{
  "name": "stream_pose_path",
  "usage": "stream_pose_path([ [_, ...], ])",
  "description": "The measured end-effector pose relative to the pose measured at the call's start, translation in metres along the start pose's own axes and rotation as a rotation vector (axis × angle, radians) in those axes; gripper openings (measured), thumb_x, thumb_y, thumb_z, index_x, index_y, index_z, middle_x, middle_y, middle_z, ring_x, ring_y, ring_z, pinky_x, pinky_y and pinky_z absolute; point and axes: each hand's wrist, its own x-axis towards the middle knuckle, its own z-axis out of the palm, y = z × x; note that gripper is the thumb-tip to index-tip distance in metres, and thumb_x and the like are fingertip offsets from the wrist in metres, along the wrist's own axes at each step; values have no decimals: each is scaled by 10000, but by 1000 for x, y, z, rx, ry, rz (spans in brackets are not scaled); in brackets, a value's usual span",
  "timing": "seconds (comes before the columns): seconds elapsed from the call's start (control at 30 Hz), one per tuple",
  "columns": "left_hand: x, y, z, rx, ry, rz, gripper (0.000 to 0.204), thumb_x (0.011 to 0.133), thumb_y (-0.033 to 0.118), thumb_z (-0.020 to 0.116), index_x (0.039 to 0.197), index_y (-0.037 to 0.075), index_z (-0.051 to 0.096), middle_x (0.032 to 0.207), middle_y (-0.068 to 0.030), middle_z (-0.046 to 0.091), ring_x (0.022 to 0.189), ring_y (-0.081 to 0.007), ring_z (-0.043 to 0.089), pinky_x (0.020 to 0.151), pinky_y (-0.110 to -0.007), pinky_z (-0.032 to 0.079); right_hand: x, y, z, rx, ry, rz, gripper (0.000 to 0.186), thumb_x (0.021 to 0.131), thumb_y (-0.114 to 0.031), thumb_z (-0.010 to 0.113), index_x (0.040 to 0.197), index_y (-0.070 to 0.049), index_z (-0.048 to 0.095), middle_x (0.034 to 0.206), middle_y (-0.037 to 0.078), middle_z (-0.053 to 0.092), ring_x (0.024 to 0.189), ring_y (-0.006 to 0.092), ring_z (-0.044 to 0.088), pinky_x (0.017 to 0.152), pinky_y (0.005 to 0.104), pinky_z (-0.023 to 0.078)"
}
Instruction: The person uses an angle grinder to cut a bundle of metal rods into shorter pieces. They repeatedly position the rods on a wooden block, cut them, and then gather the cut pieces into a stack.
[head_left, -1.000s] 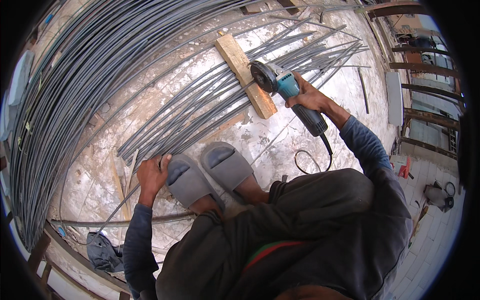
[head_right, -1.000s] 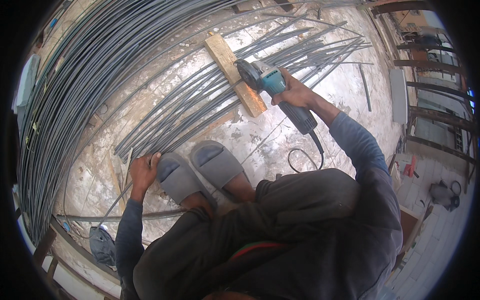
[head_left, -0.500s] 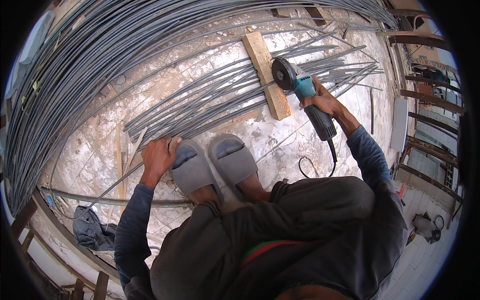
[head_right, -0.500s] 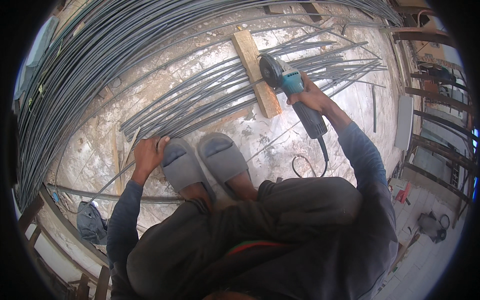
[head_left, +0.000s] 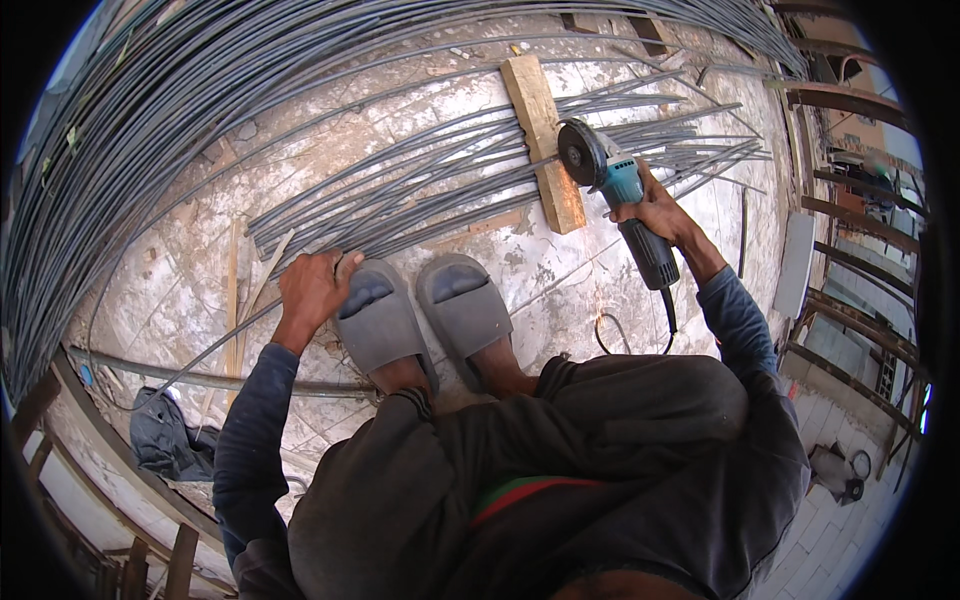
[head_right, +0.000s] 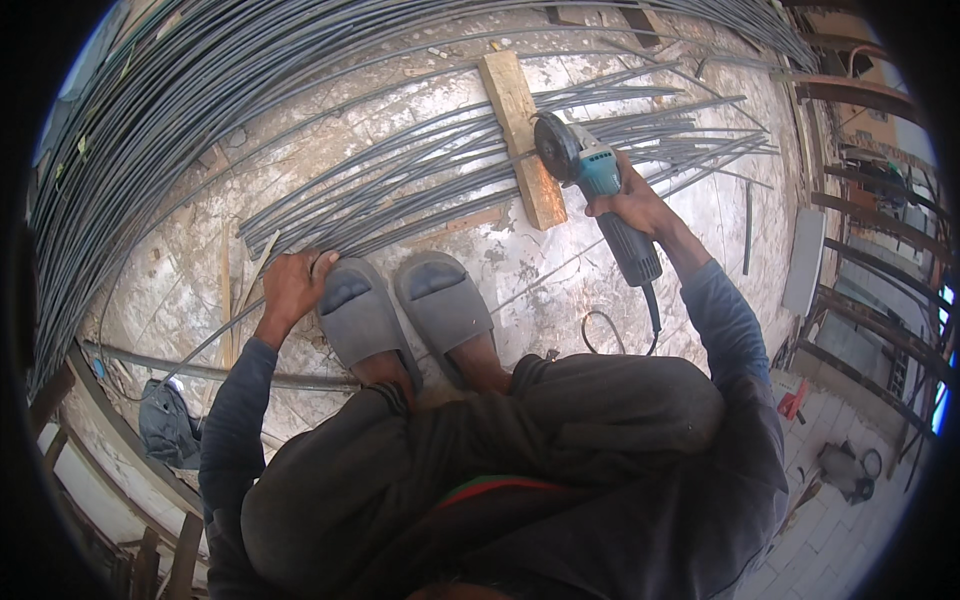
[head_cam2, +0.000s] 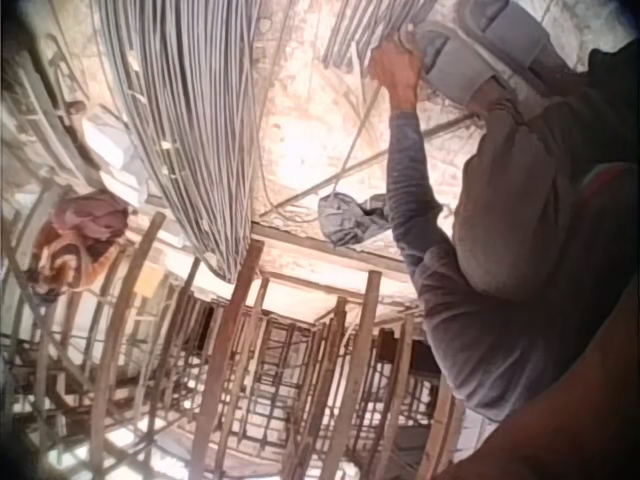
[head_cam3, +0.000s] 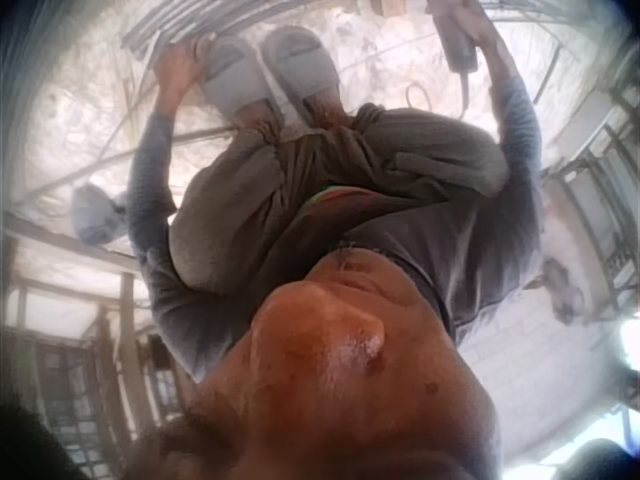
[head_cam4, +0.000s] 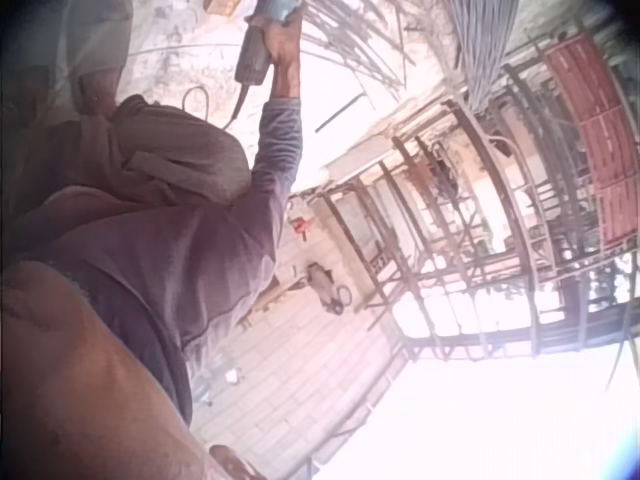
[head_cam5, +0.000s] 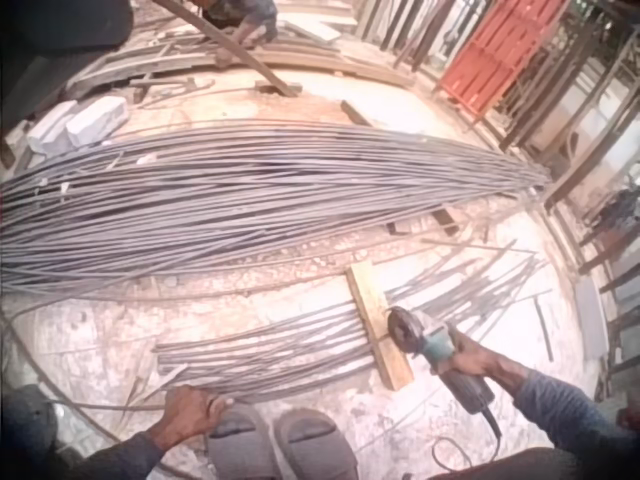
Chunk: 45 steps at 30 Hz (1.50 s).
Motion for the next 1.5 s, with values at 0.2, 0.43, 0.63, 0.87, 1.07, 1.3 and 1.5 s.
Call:
stream_pose_path([
  [0.2, 2, -1, -1, 9, -25, -8, 479, 939, 480, 576, 758, 47, 674, 616, -200, 613, 632, -397, 619, 564, -492, 448, -1, 1, -1, 13, -18, 9, 991, 626, -135, 742, 1494, -98, 263, 1071, 131, 618, 871, 227, 655, 797, 373, 543],
  [0.43, 1, -1, 1, -13, -2, 12, 467, 935, 470, 582, 764, 43, 665, 625, -213, 613, 630, -410, 619, 565, -497, 450, -4, -15, -3, 87, -64, 91, 998, 623, -141, 780, 1480, -53, 275, 1267, 159, 540, 1218, 282, 494, 1050, 369, 386],
  [0.63, 2, -4, 4, 15, 0, 31, 458, 935, 466, 582, 762, 49, 662, 622, -216, 607, 620, -413, 615, 552, -501, 444, -1, -21, -3, 73, -41, 70, 1009, 607, -140, 784, 1476, -43, 279, 1263, 158, 542, 1197, 273, 510, 1036, 363, 402],
  [0.87, 2, -3, 1, 12, -13, 13, 480, 934, 483, 575, 747, 50, 665, 619, -212, 606, 631, -412, 617, 553, -496, 445, 4, -6, -2, 70, -50, 82, 1009, 630, -140, 777, 1490, -44, 258, 1208, 159, 568, 1145, 270, 550, 998, 368, 438],
  [1.07, 1, 0, -3, 4, -29, -5, 492, 933, 489, 573, 745, 46, 670, 640, -216, 619, 647, -413, 620, 563, -496, 449, 0, -26, 1, 30, -58, 91, 1004, 631, -159, 784, 1483, -42, 265, 1206, 165, 569, 1140, 279, 555, 997, 381, 441],
  [1.3, 2, -1, 2, -7, 27, 27, 471, 936, 469, 577, 742, 50, 669, 638, -220, 618, 645, -411, 619, 569, -494, 448, 3, 2, 0, 25, 8, 23, 957, 634, -100, 732, 1478, -72, 284, 1075, 132, 608, 859, 213, 652, 773, 345, 545],
  [1.5, 2, -1, 0, -2, -18, -1, 463, 940, 458, 577, 735, 52, 665, 631, -211, 613, 632, -408, 612, 563, -494, 439, -1, 1, 1, 37, -3, -22, 948, 633, -118, 738, 1471, -72, 296, 1064, 111, 608, 878, 209, 637, 799, 354, 532],
])
